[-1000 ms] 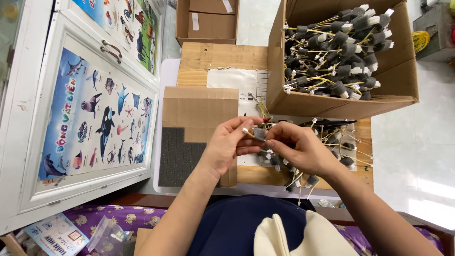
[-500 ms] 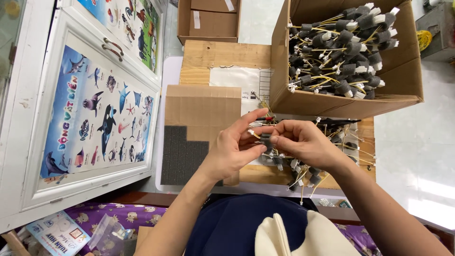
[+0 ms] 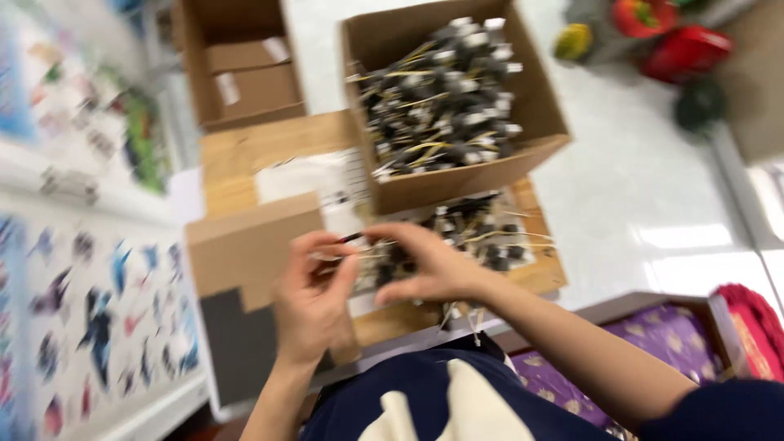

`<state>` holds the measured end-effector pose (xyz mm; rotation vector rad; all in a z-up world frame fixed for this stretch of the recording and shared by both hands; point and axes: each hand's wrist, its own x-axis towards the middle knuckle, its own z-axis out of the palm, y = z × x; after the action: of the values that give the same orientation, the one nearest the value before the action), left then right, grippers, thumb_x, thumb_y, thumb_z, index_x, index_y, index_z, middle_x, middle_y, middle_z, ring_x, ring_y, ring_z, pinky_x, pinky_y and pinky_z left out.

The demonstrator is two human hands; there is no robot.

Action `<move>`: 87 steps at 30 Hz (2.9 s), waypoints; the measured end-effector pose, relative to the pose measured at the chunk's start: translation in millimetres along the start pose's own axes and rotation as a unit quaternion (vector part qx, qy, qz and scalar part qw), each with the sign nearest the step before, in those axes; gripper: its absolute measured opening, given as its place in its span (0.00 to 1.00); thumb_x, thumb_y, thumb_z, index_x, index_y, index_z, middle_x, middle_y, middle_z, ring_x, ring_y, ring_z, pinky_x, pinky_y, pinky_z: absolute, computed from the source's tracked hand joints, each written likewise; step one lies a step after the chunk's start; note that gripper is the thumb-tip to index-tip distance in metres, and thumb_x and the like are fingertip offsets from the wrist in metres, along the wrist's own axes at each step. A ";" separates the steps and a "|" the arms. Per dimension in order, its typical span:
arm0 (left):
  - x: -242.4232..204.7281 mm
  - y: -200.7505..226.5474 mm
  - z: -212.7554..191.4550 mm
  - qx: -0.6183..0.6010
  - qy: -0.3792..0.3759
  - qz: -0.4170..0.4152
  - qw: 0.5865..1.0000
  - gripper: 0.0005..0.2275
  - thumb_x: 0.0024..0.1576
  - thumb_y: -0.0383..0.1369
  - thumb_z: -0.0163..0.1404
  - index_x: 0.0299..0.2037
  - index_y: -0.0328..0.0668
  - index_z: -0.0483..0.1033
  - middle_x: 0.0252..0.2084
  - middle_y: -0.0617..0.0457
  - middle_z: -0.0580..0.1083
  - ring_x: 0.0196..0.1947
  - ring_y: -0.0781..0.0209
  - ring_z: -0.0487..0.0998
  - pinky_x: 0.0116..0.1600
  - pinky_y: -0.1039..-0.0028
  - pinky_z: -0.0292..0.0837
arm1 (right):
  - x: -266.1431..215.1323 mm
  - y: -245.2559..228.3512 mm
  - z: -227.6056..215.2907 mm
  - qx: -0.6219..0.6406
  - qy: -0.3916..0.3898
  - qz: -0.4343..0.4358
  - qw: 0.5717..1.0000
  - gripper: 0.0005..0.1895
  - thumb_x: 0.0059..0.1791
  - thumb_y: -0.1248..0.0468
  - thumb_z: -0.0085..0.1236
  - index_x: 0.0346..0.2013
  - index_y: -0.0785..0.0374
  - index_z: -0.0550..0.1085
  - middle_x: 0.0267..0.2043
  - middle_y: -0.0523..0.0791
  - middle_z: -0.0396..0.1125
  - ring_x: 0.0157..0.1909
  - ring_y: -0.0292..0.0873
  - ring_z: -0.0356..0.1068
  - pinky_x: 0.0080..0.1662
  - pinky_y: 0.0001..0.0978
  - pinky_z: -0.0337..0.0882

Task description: Inspecting and sorting small electronic cable assemblies with foam protectors.

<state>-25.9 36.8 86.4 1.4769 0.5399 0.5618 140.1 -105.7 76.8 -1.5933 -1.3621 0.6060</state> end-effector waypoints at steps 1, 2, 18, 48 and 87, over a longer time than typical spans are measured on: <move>2.5 1.8 1.5 -0.007 -0.024 0.004 1.000 0.14 0.59 0.21 0.57 0.54 0.38 0.72 0.41 0.52 0.78 0.37 0.69 0.78 0.41 0.79 0.77 | -7.8 9.2 5.2 -0.012 0.019 0.011 1.000 0.40 0.44 0.49 0.70 0.63 0.64 0.66 0.55 0.51 0.70 0.57 0.48 0.70 0.56 0.42 0.70; 3.8 4.1 1.9 -0.036 -0.015 0.000 0.999 0.15 0.59 0.21 0.56 0.54 0.38 0.70 0.42 0.51 0.78 0.38 0.69 0.78 0.41 0.79 0.78 | -15.0 18.0 11.3 -0.066 0.016 0.008 0.998 0.39 0.44 0.51 0.67 0.65 0.62 0.66 0.54 0.51 0.71 0.56 0.50 0.70 0.56 0.44 0.69; 86.7 -107.6 -163.0 0.138 0.023 -0.043 0.989 0.06 0.73 0.25 0.49 0.46 0.31 0.65 0.44 0.33 0.77 0.46 0.50 0.81 0.54 0.68 0.79 | -14.5 21.0 10.1 0.073 0.143 0.184 0.970 0.16 0.56 0.53 0.54 0.51 0.61 0.76 0.41 0.50 0.75 0.42 0.47 0.76 0.46 0.37 0.73; 33.5 23.3 35.4 0.262 -0.084 0.137 0.951 0.05 0.59 0.30 0.55 0.42 0.40 0.80 0.38 0.47 0.80 0.36 0.50 0.82 0.41 0.66 0.77 | -24.2 25.9 -21.2 0.082 0.015 0.209 0.974 0.29 0.51 0.60 0.56 0.67 0.62 0.66 0.58 0.48 0.73 0.59 0.42 0.71 0.59 0.34 0.69; -5.8 -76.6 -166.7 0.604 -0.104 -0.070 0.787 0.24 0.53 0.24 0.54 0.62 0.38 0.68 0.61 0.42 0.67 0.50 0.38 0.76 0.53 0.55 0.73 | 45.6 4.7 20.6 -0.098 -0.030 0.259 0.961 0.18 0.49 0.56 0.60 0.53 0.56 0.77 0.27 0.48 0.74 0.29 0.41 0.74 0.37 0.36 0.73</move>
<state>-136.9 158.6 5.5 2.6374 0.8928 -0.1805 137.4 -55.8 72.1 -2.1320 -1.0671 0.8527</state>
